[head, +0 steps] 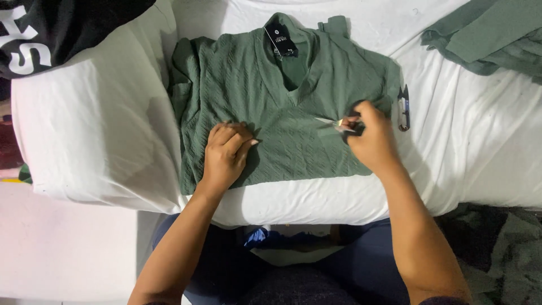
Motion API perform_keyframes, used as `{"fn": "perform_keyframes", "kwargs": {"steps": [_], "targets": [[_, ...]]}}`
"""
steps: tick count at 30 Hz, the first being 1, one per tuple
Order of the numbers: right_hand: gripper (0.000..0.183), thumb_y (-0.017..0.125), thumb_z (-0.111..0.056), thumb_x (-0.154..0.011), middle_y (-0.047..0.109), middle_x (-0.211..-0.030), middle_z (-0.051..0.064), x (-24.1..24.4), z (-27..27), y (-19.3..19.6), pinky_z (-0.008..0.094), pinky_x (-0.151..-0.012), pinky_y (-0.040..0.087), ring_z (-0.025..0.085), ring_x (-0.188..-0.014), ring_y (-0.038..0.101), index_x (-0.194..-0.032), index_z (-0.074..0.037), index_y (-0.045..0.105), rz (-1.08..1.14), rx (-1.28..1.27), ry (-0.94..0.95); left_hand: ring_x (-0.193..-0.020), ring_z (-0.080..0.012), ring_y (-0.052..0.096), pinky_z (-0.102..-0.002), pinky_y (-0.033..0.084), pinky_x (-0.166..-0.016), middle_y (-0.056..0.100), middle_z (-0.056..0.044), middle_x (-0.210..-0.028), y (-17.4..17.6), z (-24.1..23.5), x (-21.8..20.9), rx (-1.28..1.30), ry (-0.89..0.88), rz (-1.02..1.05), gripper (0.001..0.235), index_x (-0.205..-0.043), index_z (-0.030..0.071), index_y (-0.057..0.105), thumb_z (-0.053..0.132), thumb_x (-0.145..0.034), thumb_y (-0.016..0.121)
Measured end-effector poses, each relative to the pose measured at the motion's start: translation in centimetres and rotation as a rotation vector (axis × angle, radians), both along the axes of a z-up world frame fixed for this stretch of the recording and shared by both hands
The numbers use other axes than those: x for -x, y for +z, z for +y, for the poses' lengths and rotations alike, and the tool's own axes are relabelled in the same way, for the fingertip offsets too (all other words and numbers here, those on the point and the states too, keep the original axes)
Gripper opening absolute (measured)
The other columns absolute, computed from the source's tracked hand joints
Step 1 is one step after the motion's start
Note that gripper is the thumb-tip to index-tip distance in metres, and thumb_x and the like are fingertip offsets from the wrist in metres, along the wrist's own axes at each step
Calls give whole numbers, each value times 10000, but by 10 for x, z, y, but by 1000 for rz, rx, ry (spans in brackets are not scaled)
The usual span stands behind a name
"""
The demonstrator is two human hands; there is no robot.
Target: Trimming and cutting green fabric remnants using scissors and thread nippers.
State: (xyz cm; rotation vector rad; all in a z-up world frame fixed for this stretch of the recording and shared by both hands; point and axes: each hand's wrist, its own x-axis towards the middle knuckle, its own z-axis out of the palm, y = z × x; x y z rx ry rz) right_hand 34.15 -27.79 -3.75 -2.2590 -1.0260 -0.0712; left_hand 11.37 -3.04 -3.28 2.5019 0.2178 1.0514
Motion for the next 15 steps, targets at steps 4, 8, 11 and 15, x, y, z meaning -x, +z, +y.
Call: {"fn": "perform_keyframes", "kwargs": {"steps": [4,8,11,15], "targets": [[347,850,13,-755,762,-867,186,17,-36,65,447,-856,553,306,-862,739,-1007,0,612,483,-17,143,-768,-286,671,-419,536,-730,627,-38,-764,19,-18,31,82,-178,34,145,-822,125,709,196,-904,804],[326,853,-46,-799,724,-805,57,6,-58,77,303,-758,573,171,-862,758,-855,-79,534,862,58,143,-706,-249,671,-388,521,-656,684,-74,-822,85,-41,57,186,-562,385,234,-915,45,702,247,-1010,633],[495,927,-141,-821,704,-888,140,18,-28,59,354,-843,564,217,-844,725,-1101,-24,536,539,-216,53,-782,-362,741,-449,586,-656,740,-114,-822,63,-55,63,210,-391,404,125,-864,90,745,191,-933,723],[523,947,-168,-787,752,-939,148,63,41,34,377,-842,585,287,-906,768,-1109,-12,566,482,-258,13,-852,-353,757,-423,602,-717,745,-153,-832,43,-39,28,143,-157,339,117,-862,62,771,175,-886,793]]}}
